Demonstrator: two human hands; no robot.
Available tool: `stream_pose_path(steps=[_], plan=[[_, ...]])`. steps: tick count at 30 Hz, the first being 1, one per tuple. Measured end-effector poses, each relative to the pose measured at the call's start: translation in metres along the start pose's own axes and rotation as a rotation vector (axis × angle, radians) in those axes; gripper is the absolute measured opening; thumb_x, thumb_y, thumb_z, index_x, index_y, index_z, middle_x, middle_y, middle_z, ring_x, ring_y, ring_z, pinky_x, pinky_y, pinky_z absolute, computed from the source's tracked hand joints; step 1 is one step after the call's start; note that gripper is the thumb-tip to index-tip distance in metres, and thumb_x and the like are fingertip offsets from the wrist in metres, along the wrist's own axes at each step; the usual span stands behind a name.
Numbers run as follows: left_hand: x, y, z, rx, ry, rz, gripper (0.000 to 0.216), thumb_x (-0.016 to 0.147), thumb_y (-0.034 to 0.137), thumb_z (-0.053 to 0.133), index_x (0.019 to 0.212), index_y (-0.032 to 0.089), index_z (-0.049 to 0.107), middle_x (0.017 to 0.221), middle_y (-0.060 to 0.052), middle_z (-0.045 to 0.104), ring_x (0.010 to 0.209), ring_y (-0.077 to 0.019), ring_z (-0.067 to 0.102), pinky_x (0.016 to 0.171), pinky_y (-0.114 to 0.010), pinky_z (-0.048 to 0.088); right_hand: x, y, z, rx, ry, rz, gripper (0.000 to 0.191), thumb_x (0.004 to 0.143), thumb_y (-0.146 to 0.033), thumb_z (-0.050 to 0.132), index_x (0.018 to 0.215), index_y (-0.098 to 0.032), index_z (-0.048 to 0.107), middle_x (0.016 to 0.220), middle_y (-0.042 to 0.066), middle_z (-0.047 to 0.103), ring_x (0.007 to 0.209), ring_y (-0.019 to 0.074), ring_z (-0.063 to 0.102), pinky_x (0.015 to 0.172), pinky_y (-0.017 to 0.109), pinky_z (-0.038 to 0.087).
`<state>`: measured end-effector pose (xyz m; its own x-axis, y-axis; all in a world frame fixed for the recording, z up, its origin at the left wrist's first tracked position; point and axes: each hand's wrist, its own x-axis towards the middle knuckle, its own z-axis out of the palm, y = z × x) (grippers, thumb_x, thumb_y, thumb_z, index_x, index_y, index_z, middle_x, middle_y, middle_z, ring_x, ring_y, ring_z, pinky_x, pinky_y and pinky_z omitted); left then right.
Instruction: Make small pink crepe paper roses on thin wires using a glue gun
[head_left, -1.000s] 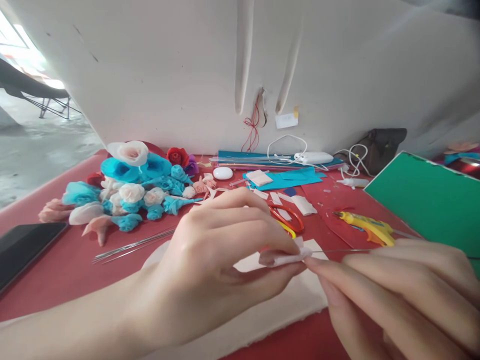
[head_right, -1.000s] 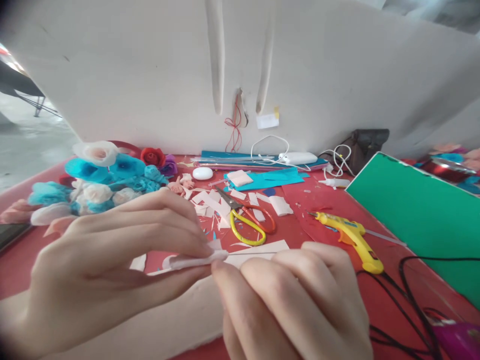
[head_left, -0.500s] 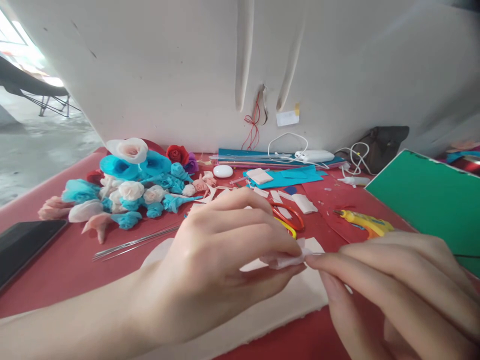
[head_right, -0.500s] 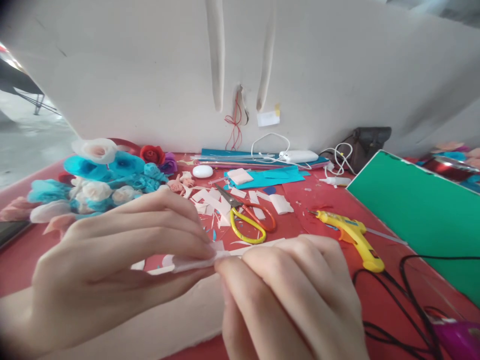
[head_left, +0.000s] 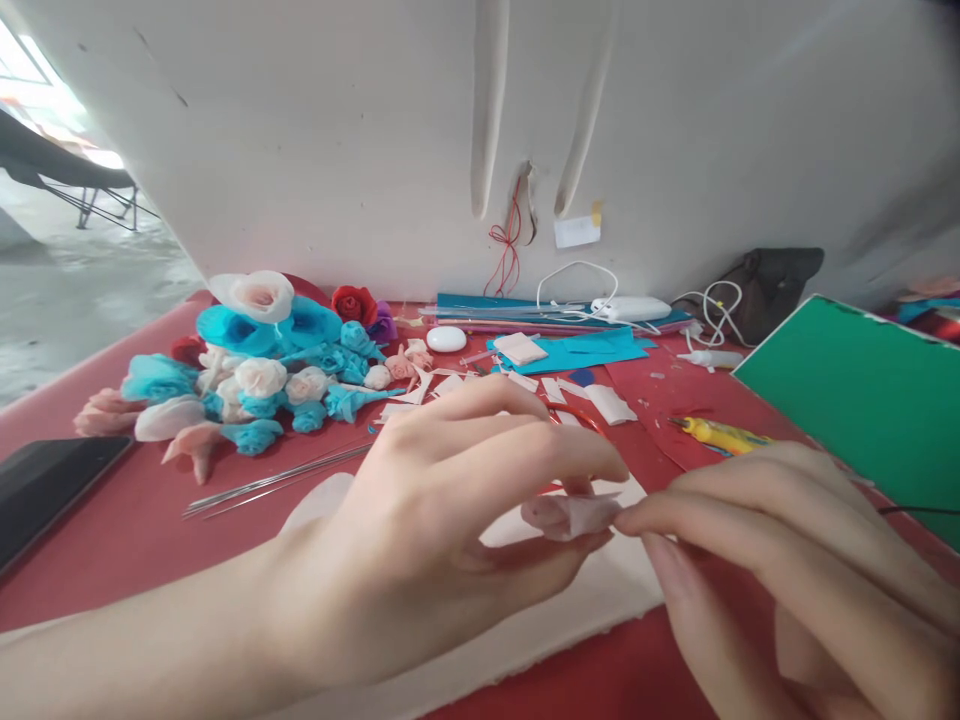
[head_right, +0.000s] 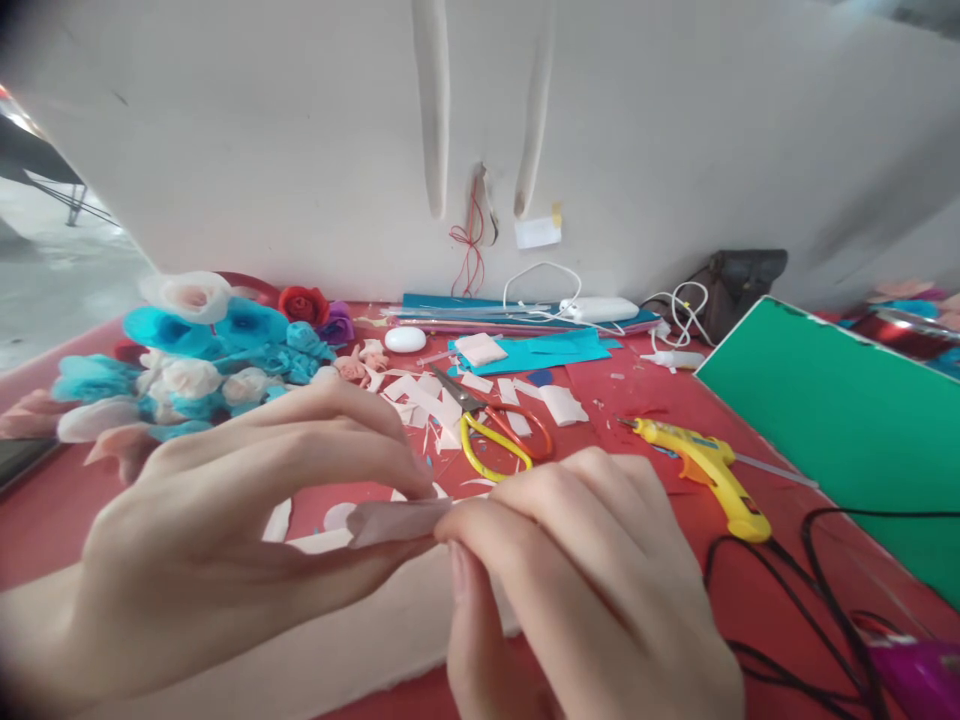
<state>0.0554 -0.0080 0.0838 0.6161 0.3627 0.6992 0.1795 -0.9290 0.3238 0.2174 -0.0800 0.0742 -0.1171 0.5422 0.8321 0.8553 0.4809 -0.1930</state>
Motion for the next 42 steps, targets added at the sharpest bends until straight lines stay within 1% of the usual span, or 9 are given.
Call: stream_pose_path(steps=[2, 12, 21, 25, 30, 33, 37, 40, 42], plan=[[0.0, 0.0, 0.001, 0.01, 0.007, 0.01, 0.021, 0.071, 0.007, 0.063, 0.087, 0.017, 0.057, 0.076, 0.004, 0.064, 0.07, -0.0062, 0.052, 0.064, -0.012, 0.046, 0.0, 0.001, 0.0, 0.002, -0.004, -0.03, 0.01, 0.072, -0.013, 0.05, 0.071, -0.018, 0.058, 0.065, -0.001, 0.057, 0.059, 0.0117, 0.049, 0.057, 0.028, 0.037], [0.001, 0.001, 0.004, -0.063, -0.038, -0.051, 0.022, 0.072, 0.006, 0.059, 0.092, 0.015, 0.055, 0.079, 0.001, 0.064, 0.078, -0.0111, 0.055, 0.067, -0.021, 0.049, -0.001, 0.007, -0.005, 0.042, -0.094, 0.05, 0.01, 0.079, -0.018, 0.049, 0.074, -0.021, 0.057, 0.069, -0.002, 0.056, 0.069, 0.0115, 0.052, 0.061, 0.025, 0.039], [-0.001, 0.002, 0.005, -0.118, -0.029, -0.058, 0.027, 0.068, 0.0, 0.058, 0.09, 0.016, 0.055, 0.079, 0.002, 0.063, 0.076, -0.0107, 0.056, 0.067, -0.02, 0.048, -0.003, 0.006, -0.001, 0.086, -0.086, 0.038, 0.01, 0.078, -0.017, 0.049, 0.073, -0.02, 0.057, 0.068, -0.001, 0.056, 0.064, 0.0115, 0.052, 0.059, 0.025, 0.04], [-0.001, 0.002, 0.005, -0.127, -0.038, -0.048, 0.027, 0.068, 0.001, 0.059, 0.091, 0.015, 0.056, 0.081, 0.002, 0.064, 0.078, -0.0102, 0.055, 0.069, -0.019, 0.047, -0.005, 0.007, -0.003, 0.109, -0.091, 0.143, 0.008, 0.08, -0.021, 0.049, 0.075, -0.022, 0.056, 0.072, -0.001, 0.057, 0.069, 0.0123, 0.054, 0.059, 0.024, 0.042], [0.001, 0.003, 0.004, -0.15, -0.032, -0.081, 0.024, 0.07, 0.004, 0.06, 0.09, 0.016, 0.055, 0.08, 0.004, 0.062, 0.077, -0.0078, 0.056, 0.073, -0.016, 0.046, 0.001, 0.009, -0.011, 0.189, -0.211, 0.267, 0.009, 0.081, -0.019, 0.05, 0.086, -0.023, 0.056, 0.085, 0.0, 0.054, 0.079, 0.0112, 0.054, 0.062, 0.019, 0.045], [0.002, 0.003, 0.003, -0.187, -0.02, -0.099, 0.028, 0.067, 0.002, 0.062, 0.09, 0.017, 0.056, 0.081, 0.005, 0.063, 0.077, -0.0079, 0.056, 0.073, -0.016, 0.046, 0.004, 0.01, -0.013, 0.208, -0.251, 0.305, 0.012, 0.079, -0.024, 0.054, 0.09, -0.027, 0.057, 0.091, -0.003, 0.056, 0.084, 0.0095, 0.055, 0.065, 0.014, 0.046], [0.002, 0.002, 0.004, -0.235, -0.044, -0.095, 0.03, 0.066, 0.002, 0.062, 0.092, 0.016, 0.055, 0.083, 0.004, 0.063, 0.079, -0.0094, 0.057, 0.074, -0.018, 0.046, 0.001, 0.013, -0.014, 0.285, -0.411, 0.385, 0.014, 0.077, -0.028, 0.058, 0.09, -0.034, 0.058, 0.092, -0.009, 0.06, 0.084, 0.0068, 0.059, 0.065, 0.007, 0.049], [0.002, 0.001, 0.005, -0.251, -0.041, -0.082, 0.025, 0.069, 0.005, 0.062, 0.09, 0.017, 0.055, 0.082, 0.003, 0.063, 0.08, -0.0106, 0.057, 0.073, -0.019, 0.047, -0.005, 0.015, -0.014, 0.304, -0.425, 0.536, 0.018, 0.074, -0.035, 0.063, 0.092, -0.038, 0.059, 0.096, -0.01, 0.063, 0.087, 0.0083, 0.061, 0.068, 0.008, 0.051], [0.002, 0.001, 0.006, -0.257, -0.032, -0.118, 0.023, 0.07, 0.007, 0.062, 0.089, 0.018, 0.055, 0.081, 0.003, 0.062, 0.078, -0.0101, 0.057, 0.073, -0.018, 0.046, -0.006, 0.016, -0.014, 0.329, -0.438, 0.562, 0.02, 0.074, -0.036, 0.064, 0.094, -0.038, 0.06, 0.094, -0.009, 0.064, 0.086, 0.0096, 0.062, 0.069, 0.01, 0.052]])
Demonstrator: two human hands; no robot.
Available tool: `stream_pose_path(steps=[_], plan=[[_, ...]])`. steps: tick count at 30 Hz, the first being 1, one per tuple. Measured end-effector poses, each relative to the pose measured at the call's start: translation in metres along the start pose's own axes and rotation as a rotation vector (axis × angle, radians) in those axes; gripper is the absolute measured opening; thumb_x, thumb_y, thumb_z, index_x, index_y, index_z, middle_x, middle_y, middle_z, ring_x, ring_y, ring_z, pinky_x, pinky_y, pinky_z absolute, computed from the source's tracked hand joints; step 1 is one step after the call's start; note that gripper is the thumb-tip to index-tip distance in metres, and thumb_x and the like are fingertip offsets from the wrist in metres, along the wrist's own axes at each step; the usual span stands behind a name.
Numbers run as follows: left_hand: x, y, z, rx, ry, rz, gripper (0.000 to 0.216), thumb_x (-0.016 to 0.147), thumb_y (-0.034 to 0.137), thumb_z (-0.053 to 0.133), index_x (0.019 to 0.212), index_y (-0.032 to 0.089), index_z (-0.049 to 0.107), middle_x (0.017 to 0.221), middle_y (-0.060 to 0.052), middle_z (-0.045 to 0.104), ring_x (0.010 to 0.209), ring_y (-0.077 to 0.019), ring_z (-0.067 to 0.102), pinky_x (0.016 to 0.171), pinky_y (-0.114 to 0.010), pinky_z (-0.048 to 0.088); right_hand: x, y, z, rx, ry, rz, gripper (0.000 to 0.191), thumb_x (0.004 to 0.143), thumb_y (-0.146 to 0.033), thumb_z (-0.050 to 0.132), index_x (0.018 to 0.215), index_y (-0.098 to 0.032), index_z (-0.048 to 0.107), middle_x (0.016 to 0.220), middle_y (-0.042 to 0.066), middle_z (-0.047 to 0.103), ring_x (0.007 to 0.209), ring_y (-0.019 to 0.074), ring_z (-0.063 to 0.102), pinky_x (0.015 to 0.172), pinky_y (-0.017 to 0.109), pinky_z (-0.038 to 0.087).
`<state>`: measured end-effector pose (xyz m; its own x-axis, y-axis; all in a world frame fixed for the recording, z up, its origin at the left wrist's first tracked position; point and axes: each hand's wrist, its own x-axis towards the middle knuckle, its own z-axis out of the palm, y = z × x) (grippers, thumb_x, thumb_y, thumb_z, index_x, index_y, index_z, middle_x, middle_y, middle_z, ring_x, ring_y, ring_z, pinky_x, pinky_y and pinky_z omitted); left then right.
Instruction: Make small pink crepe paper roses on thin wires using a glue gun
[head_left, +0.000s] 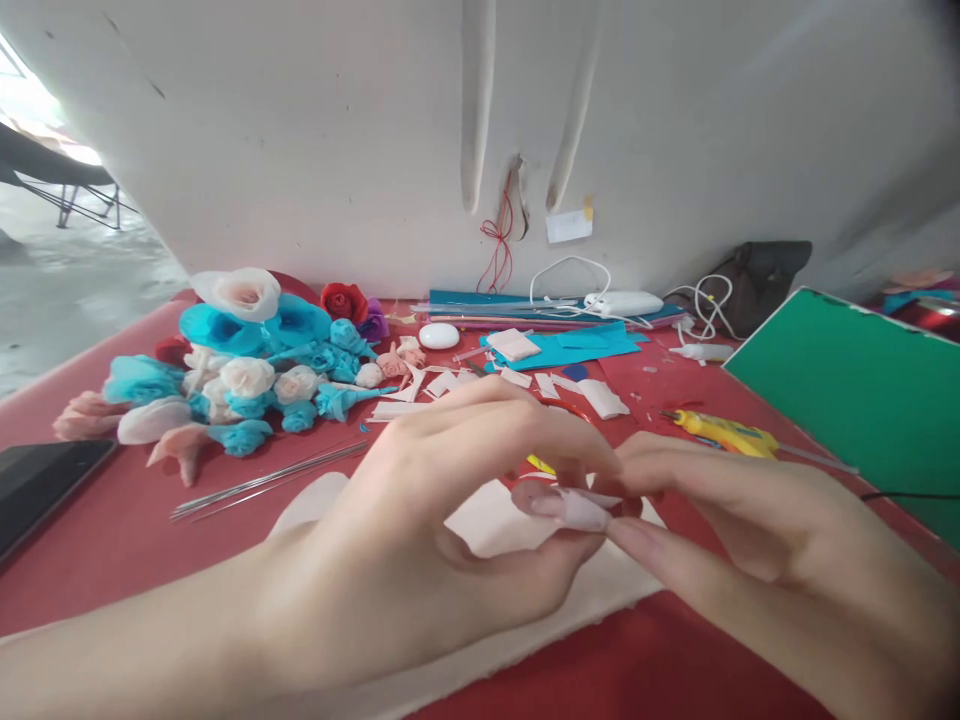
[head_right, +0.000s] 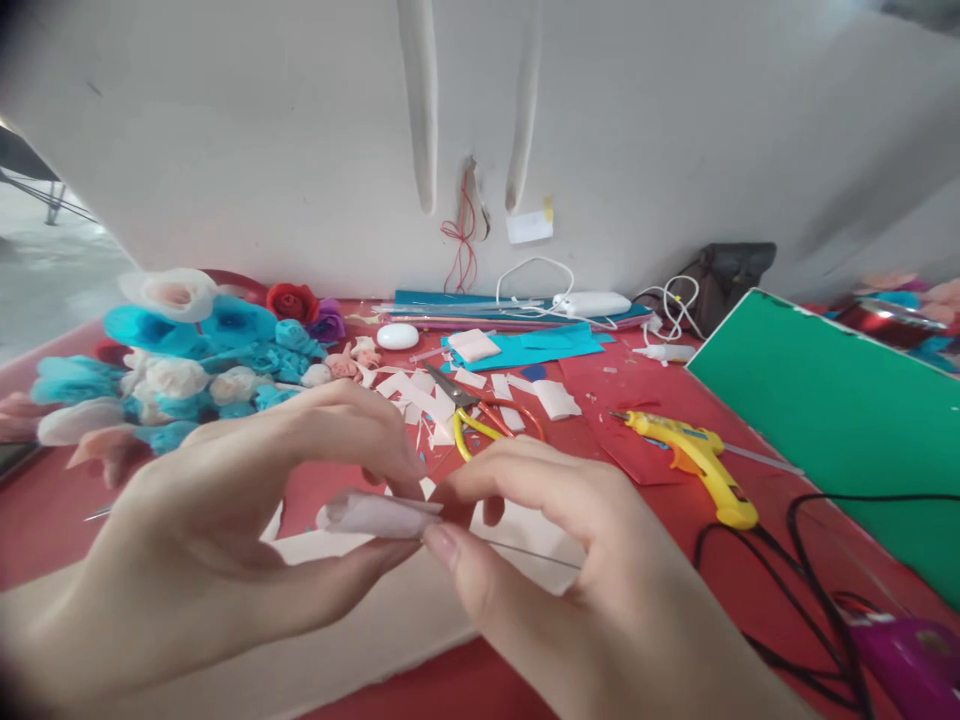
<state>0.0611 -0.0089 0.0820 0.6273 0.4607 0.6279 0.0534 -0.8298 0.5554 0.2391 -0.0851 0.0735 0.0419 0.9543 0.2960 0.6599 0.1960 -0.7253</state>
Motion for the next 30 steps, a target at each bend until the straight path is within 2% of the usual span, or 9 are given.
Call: stream_pose_path(steps=[3, 6, 10, 14, 17, 25, 30], plan=[[-0.002, 0.0, 0.003, -0.057, 0.05, -0.087, 0.03, 0.07, 0.01, 0.065, 0.095, 0.023, 0.054, 0.088, 0.006, 0.062, 0.081, -0.0086, 0.058, 0.075, -0.015, 0.046, 0.004, -0.002, -0.002, 0.036, -0.046, -0.079, 0.012, 0.077, -0.031, 0.061, 0.088, -0.035, 0.062, 0.088, -0.009, 0.065, 0.08, 0.0085, 0.063, 0.065, 0.008, 0.051], [-0.005, -0.001, 0.005, -0.194, 0.084, -0.182, 0.042, 0.068, 0.013, 0.069, 0.104, 0.027, 0.052, 0.096, 0.007, 0.061, 0.088, -0.0087, 0.058, 0.079, -0.013, 0.046, 0.01, -0.005, -0.003, 0.066, 0.009, -0.173, 0.013, 0.076, -0.022, 0.06, 0.082, -0.034, 0.061, 0.079, -0.011, 0.064, 0.074, 0.0048, 0.062, 0.061, 0.003, 0.048], [-0.005, -0.001, 0.006, -0.345, 0.01, -0.255, 0.027, 0.071, 0.018, 0.069, 0.096, 0.024, 0.059, 0.094, 0.006, 0.063, 0.088, -0.0088, 0.059, 0.078, -0.014, 0.047, 0.012, -0.008, 0.0, 0.091, 0.071, -0.175, 0.01, 0.076, -0.019, 0.06, 0.078, -0.03, 0.06, 0.075, -0.01, 0.062, 0.074, 0.0043, 0.061, 0.06, 0.001, 0.047], [-0.002, 0.001, 0.005, -0.383, 0.062, -0.274, 0.012, 0.071, 0.018, 0.068, 0.082, 0.022, 0.067, 0.084, 0.006, 0.065, 0.079, -0.0061, 0.059, 0.072, -0.011, 0.047, 0.009, -0.011, 0.004, 0.141, 0.134, -0.143, 0.006, 0.076, -0.021, 0.061, 0.077, -0.027, 0.061, 0.077, -0.008, 0.062, 0.073, 0.0056, 0.06, 0.062, 0.005, 0.049], [0.0, 0.003, 0.005, -0.391, 0.108, -0.264, 0.008, 0.07, 0.014, 0.069, 0.071, 0.022, 0.07, 0.079, 0.006, 0.064, 0.074, -0.0049, 0.059, 0.069, -0.01, 0.047, 0.009, -0.012, 0.006, 0.169, 0.144, -0.154, 0.009, 0.075, -0.021, 0.062, 0.08, -0.029, 0.063, 0.08, -0.009, 0.063, 0.072, 0.0052, 0.06, 0.062, 0.006, 0.048], [0.002, 0.003, 0.007, -0.37, 0.148, -0.267, 0.009, 0.071, 0.012, 0.066, 0.071, 0.019, 0.072, 0.074, 0.002, 0.063, 0.068, -0.0065, 0.06, 0.059, -0.011, 0.049, 0.012, -0.013, 0.011, 0.259, 0.138, -0.176, 0.01, 0.076, -0.023, 0.061, 0.079, -0.031, 0.065, 0.078, -0.008, 0.063, 0.07, 0.0054, 0.059, 0.06, 0.006, 0.048], [0.002, 0.002, 0.008, -0.374, 0.165, -0.263, 0.011, 0.07, 0.011, 0.068, 0.07, 0.021, 0.072, 0.073, 0.001, 0.064, 0.067, -0.0087, 0.06, 0.059, -0.014, 0.05, 0.012, -0.017, 0.01, 0.184, 0.084, -0.108, 0.005, 0.077, -0.021, 0.06, 0.076, -0.025, 0.063, 0.074, -0.006, 0.063, 0.068, 0.0062, 0.058, 0.06, 0.009, 0.048]])
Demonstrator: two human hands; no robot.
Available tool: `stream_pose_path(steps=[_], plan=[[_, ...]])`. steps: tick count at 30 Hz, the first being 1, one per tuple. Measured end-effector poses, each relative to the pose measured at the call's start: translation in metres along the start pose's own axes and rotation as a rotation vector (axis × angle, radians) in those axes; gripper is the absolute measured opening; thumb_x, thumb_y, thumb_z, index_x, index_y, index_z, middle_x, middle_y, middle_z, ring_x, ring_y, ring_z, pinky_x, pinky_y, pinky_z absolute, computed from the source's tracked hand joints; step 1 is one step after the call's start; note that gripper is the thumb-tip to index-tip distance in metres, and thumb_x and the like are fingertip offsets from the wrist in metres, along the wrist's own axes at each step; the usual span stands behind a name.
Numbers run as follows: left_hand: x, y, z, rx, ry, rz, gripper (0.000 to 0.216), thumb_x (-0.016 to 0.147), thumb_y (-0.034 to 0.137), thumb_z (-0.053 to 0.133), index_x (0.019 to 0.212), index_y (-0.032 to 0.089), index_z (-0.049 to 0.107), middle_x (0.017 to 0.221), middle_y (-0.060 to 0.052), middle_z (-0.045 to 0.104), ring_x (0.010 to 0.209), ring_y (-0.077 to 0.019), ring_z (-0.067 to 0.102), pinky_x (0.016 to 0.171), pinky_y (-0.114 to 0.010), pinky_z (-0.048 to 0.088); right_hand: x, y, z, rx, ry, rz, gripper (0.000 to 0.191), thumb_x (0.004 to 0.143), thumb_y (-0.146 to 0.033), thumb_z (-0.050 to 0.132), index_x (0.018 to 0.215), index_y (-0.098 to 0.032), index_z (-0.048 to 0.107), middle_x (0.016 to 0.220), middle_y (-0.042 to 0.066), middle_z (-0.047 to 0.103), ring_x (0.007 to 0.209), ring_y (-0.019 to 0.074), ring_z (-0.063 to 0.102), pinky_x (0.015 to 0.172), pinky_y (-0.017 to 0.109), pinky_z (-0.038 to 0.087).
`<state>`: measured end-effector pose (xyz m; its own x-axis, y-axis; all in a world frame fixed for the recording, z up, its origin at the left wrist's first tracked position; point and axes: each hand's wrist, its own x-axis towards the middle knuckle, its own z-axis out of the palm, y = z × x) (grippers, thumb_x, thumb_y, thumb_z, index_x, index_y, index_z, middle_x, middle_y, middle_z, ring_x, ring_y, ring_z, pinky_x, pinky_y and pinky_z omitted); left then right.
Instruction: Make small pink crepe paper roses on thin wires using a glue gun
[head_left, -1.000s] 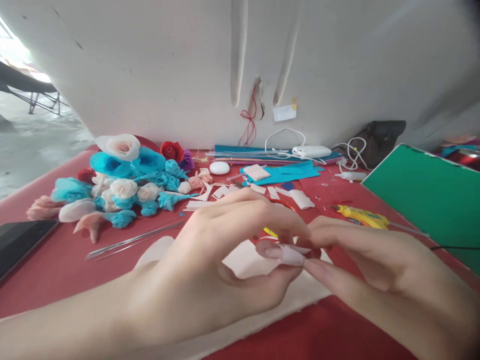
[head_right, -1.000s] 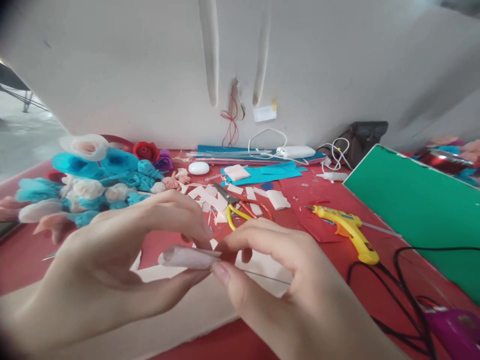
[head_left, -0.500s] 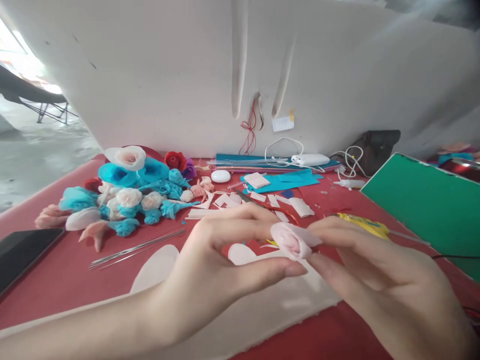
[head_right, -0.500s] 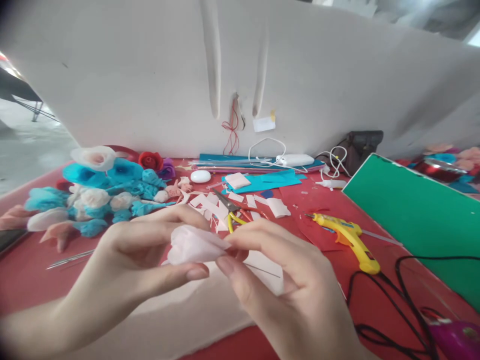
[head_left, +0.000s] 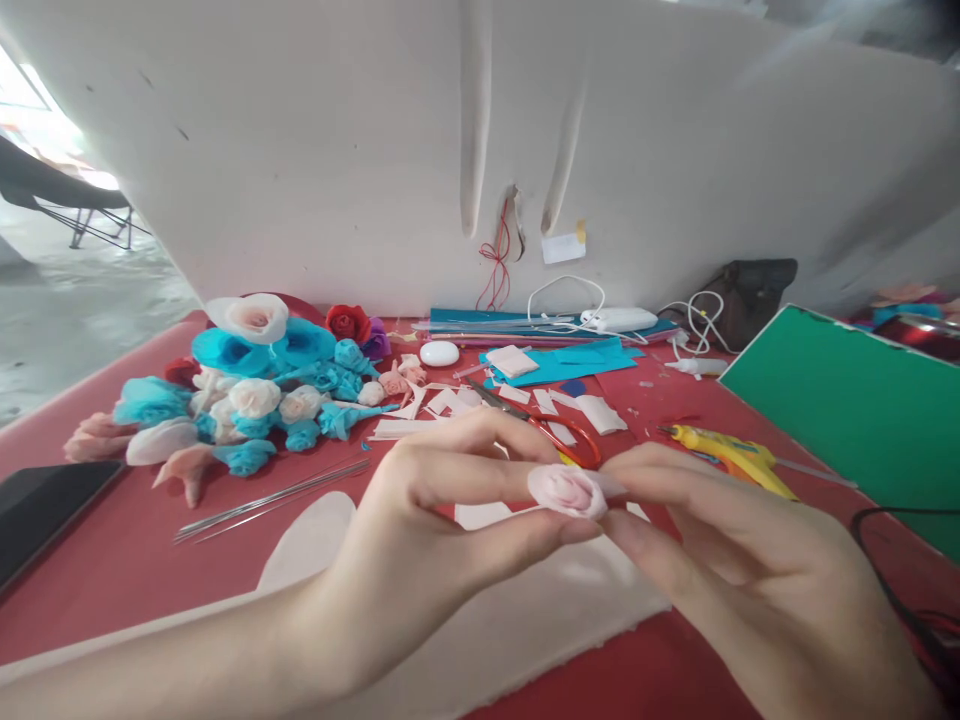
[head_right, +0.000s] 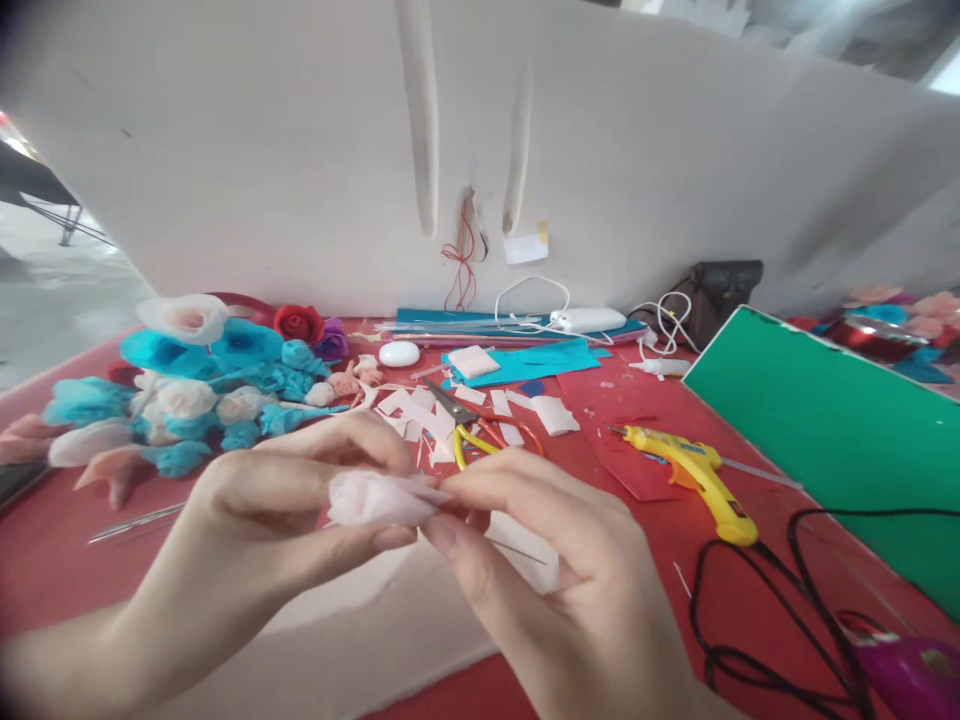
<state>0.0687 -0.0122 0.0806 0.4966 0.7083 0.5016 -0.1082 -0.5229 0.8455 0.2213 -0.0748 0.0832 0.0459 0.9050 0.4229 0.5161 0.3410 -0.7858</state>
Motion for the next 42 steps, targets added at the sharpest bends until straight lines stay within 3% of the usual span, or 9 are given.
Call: stream_pose_path(steps=[9, 14, 24, 32, 38, 42], plan=[[-0.002, -0.002, 0.001, -0.03, -0.039, -0.072, 0.01, 0.07, 0.012, 0.068, 0.074, 0.021, 0.071, 0.077, 0.001, 0.065, 0.073, -0.0113, 0.059, 0.068, -0.02, 0.048, -0.002, 0.004, -0.001, 0.054, 0.037, 0.016, 0.007, 0.077, -0.024, 0.059, 0.071, -0.023, 0.062, 0.072, -0.005, 0.063, 0.068, 0.0071, 0.061, 0.058, 0.009, 0.048], [-0.001, -0.003, 0.0, -0.031, -0.059, -0.084, 0.009, 0.07, 0.013, 0.067, 0.073, 0.021, 0.07, 0.077, 0.002, 0.064, 0.071, -0.0103, 0.058, 0.065, -0.019, 0.047, -0.002, 0.0, -0.003, 0.04, -0.057, 0.054, 0.009, 0.079, -0.023, 0.057, 0.076, -0.026, 0.065, 0.071, -0.006, 0.062, 0.068, 0.0066, 0.06, 0.06, 0.01, 0.049], [-0.002, -0.004, 0.002, -0.064, -0.047, -0.186, 0.003, 0.069, 0.018, 0.07, 0.068, 0.021, 0.071, 0.077, 0.0, 0.064, 0.072, -0.0132, 0.059, 0.064, -0.022, 0.048, 0.0, -0.002, -0.004, 0.096, -0.064, 0.054, 0.011, 0.079, -0.021, 0.057, 0.072, -0.025, 0.065, 0.069, -0.007, 0.064, 0.065, 0.007, 0.061, 0.055, 0.01, 0.048], [-0.002, -0.01, 0.003, -0.096, -0.052, -0.211, 0.005, 0.071, 0.019, 0.068, 0.071, 0.024, 0.071, 0.079, 0.002, 0.065, 0.074, -0.0128, 0.06, 0.073, -0.023, 0.05, 0.004, 0.001, -0.006, 0.141, -0.138, 0.103, 0.015, 0.08, -0.023, 0.056, 0.082, -0.029, 0.069, 0.071, -0.007, 0.065, 0.067, 0.007, 0.062, 0.055, 0.008, 0.047], [-0.002, -0.01, 0.003, -0.18, -0.044, -0.233, 0.007, 0.071, 0.017, 0.068, 0.07, 0.023, 0.07, 0.076, 0.002, 0.065, 0.072, -0.0115, 0.061, 0.065, -0.02, 0.051, 0.001, 0.001, -0.005, 0.154, -0.159, 0.173, 0.012, 0.08, -0.024, 0.055, 0.078, -0.026, 0.067, 0.073, -0.007, 0.064, 0.073, 0.0068, 0.062, 0.061, 0.009, 0.047], [-0.003, -0.013, 0.003, -0.199, -0.058, -0.255, 0.006, 0.072, 0.017, 0.067, 0.072, 0.023, 0.07, 0.078, 0.002, 0.065, 0.072, -0.0119, 0.061, 0.063, -0.021, 0.051, 0.003, 0.002, -0.003, 0.088, -0.153, 0.121, 0.008, 0.077, -0.021, 0.058, 0.073, -0.025, 0.065, 0.071, -0.007, 0.063, 0.068, 0.0069, 0.06, 0.056, 0.01, 0.046]])
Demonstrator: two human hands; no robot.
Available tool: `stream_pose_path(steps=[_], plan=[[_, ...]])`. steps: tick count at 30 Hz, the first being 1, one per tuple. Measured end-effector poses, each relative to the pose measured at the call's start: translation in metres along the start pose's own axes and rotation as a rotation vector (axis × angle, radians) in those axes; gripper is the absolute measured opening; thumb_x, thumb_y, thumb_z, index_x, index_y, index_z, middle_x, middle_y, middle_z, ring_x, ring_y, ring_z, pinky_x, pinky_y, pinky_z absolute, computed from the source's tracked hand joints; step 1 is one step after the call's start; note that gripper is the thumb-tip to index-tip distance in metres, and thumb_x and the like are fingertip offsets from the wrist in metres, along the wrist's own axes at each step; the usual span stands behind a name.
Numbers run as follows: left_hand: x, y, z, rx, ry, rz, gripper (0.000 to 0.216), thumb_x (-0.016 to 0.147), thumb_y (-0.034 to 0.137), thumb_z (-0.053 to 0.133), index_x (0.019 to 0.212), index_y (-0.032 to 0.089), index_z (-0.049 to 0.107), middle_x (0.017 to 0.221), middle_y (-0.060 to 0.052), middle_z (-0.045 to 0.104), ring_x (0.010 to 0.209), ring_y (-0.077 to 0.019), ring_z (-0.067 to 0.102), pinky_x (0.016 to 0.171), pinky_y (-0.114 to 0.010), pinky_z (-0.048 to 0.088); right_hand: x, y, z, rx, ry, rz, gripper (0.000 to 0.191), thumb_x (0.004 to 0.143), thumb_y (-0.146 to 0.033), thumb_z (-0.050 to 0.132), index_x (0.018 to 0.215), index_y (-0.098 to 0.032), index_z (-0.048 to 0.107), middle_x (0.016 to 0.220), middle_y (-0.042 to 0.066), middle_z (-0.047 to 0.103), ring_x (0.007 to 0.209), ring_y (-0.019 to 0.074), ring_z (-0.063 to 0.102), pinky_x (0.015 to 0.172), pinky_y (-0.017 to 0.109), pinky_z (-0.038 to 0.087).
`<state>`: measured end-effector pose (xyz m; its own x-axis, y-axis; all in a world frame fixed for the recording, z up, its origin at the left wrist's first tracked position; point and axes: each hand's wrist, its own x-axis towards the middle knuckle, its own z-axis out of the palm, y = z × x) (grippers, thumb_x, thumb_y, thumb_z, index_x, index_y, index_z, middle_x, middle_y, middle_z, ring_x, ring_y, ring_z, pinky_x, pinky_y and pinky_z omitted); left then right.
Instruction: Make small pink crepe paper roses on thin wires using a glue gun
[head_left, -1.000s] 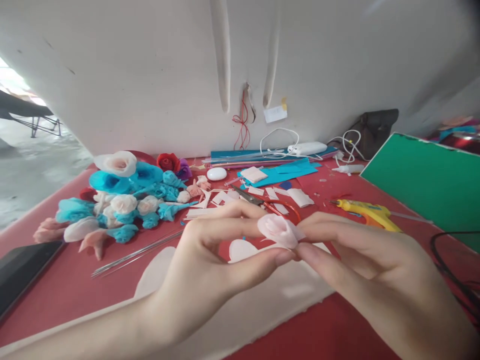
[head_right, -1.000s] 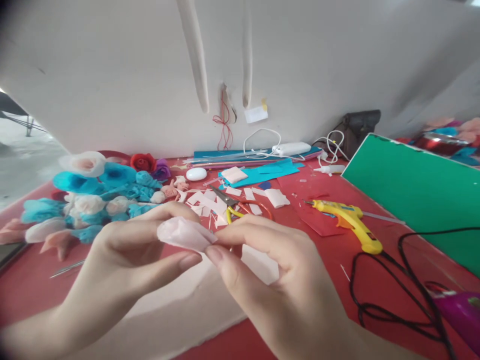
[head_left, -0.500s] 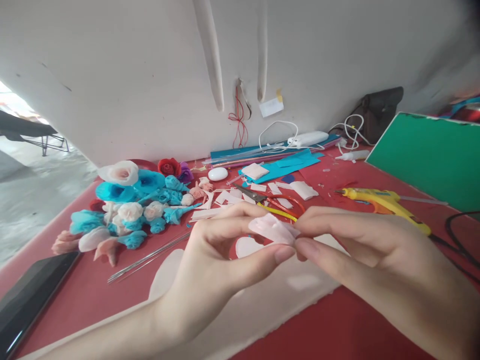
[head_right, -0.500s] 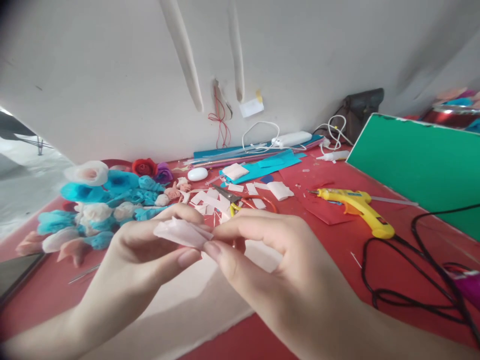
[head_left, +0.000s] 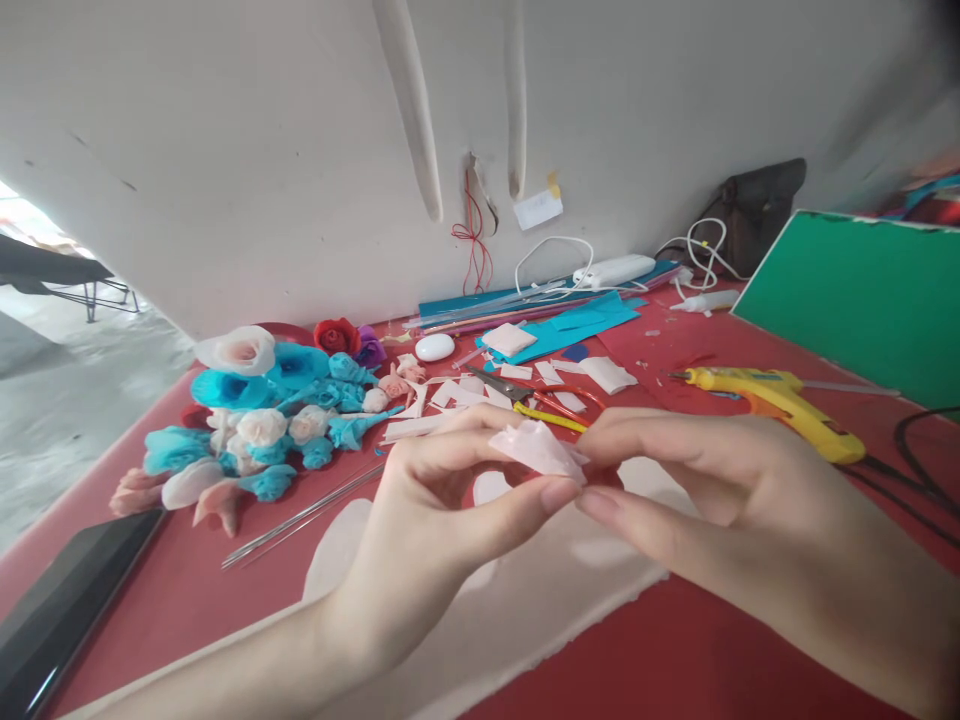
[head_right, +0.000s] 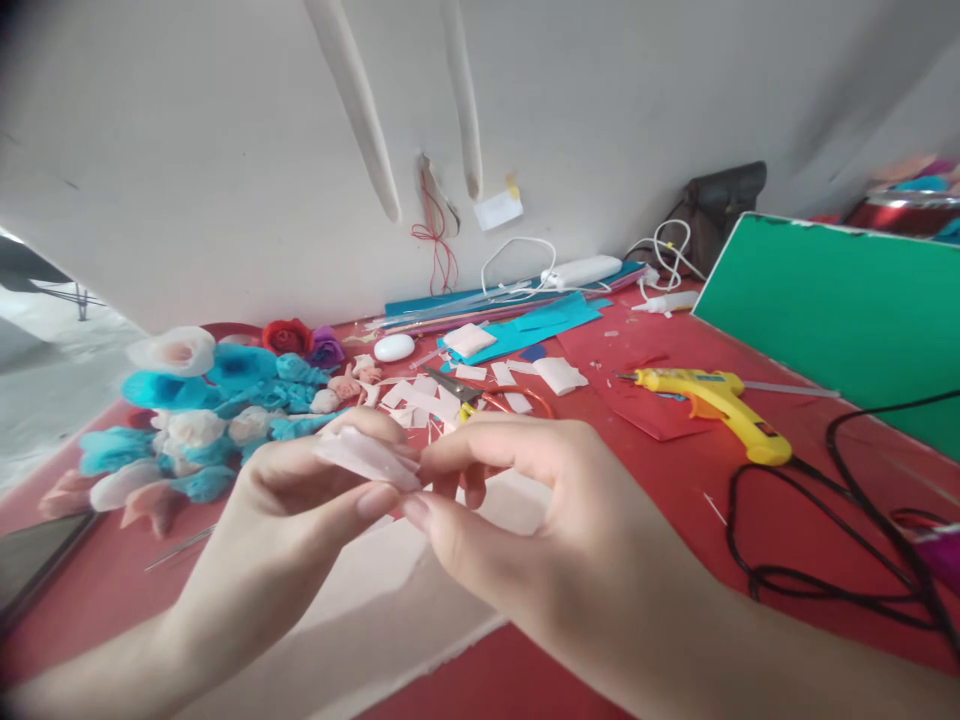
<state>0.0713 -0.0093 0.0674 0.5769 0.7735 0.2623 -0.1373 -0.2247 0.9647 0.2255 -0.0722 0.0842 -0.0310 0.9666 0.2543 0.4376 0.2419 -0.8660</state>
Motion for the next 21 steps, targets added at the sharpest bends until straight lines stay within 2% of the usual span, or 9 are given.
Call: stream_pose_path(steps=[5, 9, 15, 21], plan=[[0.001, 0.001, -0.001, 0.078, -0.008, 0.056, 0.005, 0.071, 0.019, 0.068, 0.073, 0.023, 0.07, 0.08, 0.001, 0.065, 0.075, -0.014, 0.061, 0.068, -0.024, 0.051, 0.002, -0.001, -0.004, -0.059, 0.005, -0.078, 0.012, 0.076, -0.017, 0.059, 0.069, -0.025, 0.063, 0.065, -0.009, 0.061, 0.06, 0.0042, 0.057, 0.053, 0.008, 0.045], [0.0, 0.007, -0.003, 0.241, -0.043, 0.142, 0.014, 0.068, 0.012, 0.069, 0.074, 0.024, 0.07, 0.076, 0.003, 0.067, 0.073, -0.0115, 0.06, 0.069, -0.02, 0.05, 0.002, 0.0, -0.011, -0.187, -0.015, -0.128, 0.012, 0.075, -0.016, 0.059, 0.068, -0.026, 0.063, 0.069, -0.009, 0.062, 0.064, 0.0053, 0.058, 0.054, 0.011, 0.045], [-0.001, 0.008, -0.002, 0.337, -0.134, 0.131, 0.015, 0.069, 0.01, 0.066, 0.078, 0.022, 0.068, 0.076, 0.003, 0.069, 0.072, -0.0125, 0.062, 0.069, -0.023, 0.05, 0.001, 0.003, -0.019, -0.394, -0.06, -0.236, 0.01, 0.073, -0.019, 0.059, 0.066, -0.023, 0.064, 0.071, -0.008, 0.064, 0.064, 0.0083, 0.058, 0.057, 0.02, 0.043], [0.0, 0.004, 0.0, 0.389, -0.154, 0.129, 0.015, 0.07, 0.008, 0.065, 0.079, 0.02, 0.068, 0.076, 0.002, 0.069, 0.072, -0.012, 0.062, 0.069, -0.022, 0.049, 0.003, 0.001, -0.021, -0.457, -0.092, -0.323, 0.014, 0.073, -0.013, 0.056, 0.063, -0.019, 0.064, 0.065, -0.005, 0.063, 0.057, 0.0085, 0.056, 0.055, 0.023, 0.041]])
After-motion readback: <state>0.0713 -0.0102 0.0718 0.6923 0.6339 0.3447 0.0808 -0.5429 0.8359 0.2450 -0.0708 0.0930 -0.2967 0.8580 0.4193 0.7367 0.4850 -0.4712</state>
